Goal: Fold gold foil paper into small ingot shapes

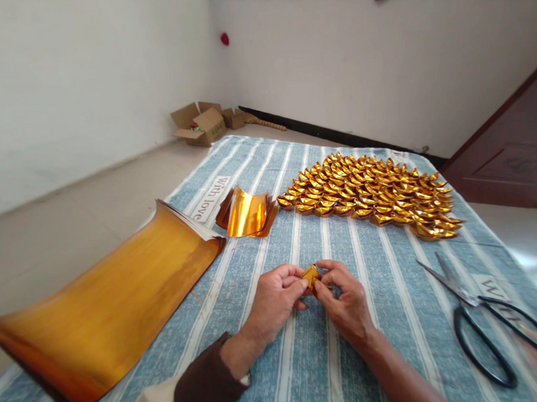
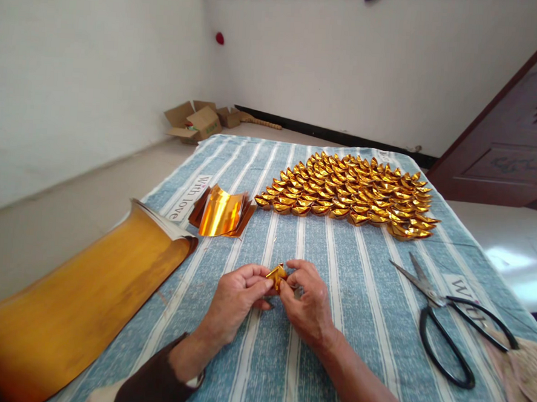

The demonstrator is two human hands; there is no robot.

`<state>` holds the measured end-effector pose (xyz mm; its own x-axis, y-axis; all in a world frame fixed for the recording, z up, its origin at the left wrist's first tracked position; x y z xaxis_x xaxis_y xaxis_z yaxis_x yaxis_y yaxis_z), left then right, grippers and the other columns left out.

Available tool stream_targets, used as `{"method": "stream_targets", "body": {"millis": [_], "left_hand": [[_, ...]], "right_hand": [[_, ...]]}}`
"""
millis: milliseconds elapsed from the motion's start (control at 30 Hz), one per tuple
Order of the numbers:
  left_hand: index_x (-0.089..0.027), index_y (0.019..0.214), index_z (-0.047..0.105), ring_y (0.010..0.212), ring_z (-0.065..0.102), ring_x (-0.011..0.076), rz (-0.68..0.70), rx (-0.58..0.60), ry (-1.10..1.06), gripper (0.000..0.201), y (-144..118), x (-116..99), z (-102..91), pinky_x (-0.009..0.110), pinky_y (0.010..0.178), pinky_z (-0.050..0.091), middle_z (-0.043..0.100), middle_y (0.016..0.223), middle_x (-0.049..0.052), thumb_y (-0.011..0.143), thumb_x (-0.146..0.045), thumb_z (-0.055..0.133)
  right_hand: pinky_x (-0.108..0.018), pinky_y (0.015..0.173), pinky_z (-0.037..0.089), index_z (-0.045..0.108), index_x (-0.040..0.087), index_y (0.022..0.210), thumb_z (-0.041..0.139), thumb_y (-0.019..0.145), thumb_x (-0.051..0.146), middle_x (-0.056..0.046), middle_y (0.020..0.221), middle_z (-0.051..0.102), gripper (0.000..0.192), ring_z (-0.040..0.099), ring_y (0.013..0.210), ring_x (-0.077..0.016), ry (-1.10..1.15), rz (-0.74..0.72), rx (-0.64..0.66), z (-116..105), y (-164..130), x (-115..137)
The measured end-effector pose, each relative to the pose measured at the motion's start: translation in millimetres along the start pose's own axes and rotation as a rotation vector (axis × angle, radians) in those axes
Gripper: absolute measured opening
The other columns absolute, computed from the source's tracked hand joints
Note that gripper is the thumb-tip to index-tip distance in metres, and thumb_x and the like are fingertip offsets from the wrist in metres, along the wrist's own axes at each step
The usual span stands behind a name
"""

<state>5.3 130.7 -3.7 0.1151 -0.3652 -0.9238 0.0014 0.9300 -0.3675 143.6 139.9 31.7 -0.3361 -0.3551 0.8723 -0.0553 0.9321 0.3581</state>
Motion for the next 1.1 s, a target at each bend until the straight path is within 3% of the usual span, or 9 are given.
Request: {"method": "stream_targets", "body": {"millis": [333,800,933,1100], "left_hand": [[-0.012,0.082,0.063,0.064,0.067,0.0167,0.001,0.041,0.048,0.02,3.8,0.5,-2.5,0.02,0.049,0.051,0.071,0.07,0.006,0.07,-0.027,0.068],[-0.013,0.078,0.063,0.054,0.063,0.0127,-0.012,0.014,0.011,0.02,4.7,-1.5,-5.1,0.019,0.047,0.049,0.068,0.063,0.002,0.064,-0.024,0.072],[-0.012,0.079,0.064,0.054,0.063,0.0128,0.004,-0.017,-0.02,0.02,4.7,-4.8,-9.4,0.019,0.048,0.049,0.07,0.065,0.004,0.064,-0.022,0.073],[-0.012,0.08,0.062,0.063,0.068,0.0165,0.002,-0.011,-0.074,0.019,4.9,-7.6,-12.1,0.019,0.049,0.05,0.074,0.075,0.009,0.067,-0.022,0.072]], "right_hand": [[-0.035,0.086,0.046,0.063,0.02,0.067,0.063,0.082,0.022,-0.008,0.101,0.064,0.015,0.061,0.098,-0.02,0.049,-0.039,0.127,6.2,0.5,2.6],[-0.035,0.082,0.048,0.062,0.021,0.069,0.065,0.082,0.026,-0.006,0.095,0.065,0.014,0.062,0.092,-0.0192,0.047,-0.066,0.129,10.0,0.4,4.4],[-0.036,0.083,0.049,0.064,0.022,0.079,0.068,0.079,0.03,-0.005,0.091,0.067,0.009,0.062,0.092,-0.0204,0.033,-0.083,0.141,8.4,0.5,8.8],[-0.036,0.077,0.052,0.064,0.022,0.101,0.07,0.077,0.038,-0.006,0.095,0.069,0.029,0.064,0.087,-0.0212,-0.006,-0.09,0.097,-0.8,0.6,9.1]]}}
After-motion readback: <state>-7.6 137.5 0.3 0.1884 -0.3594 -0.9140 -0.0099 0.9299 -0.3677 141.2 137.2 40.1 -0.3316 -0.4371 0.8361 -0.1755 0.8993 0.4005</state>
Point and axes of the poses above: each hand's wrist, its own y-axis towards the middle knuckle, its own z-axis out of the palm, x = y × z, the point moved 10 cm from there along y, towards the middle knuckle
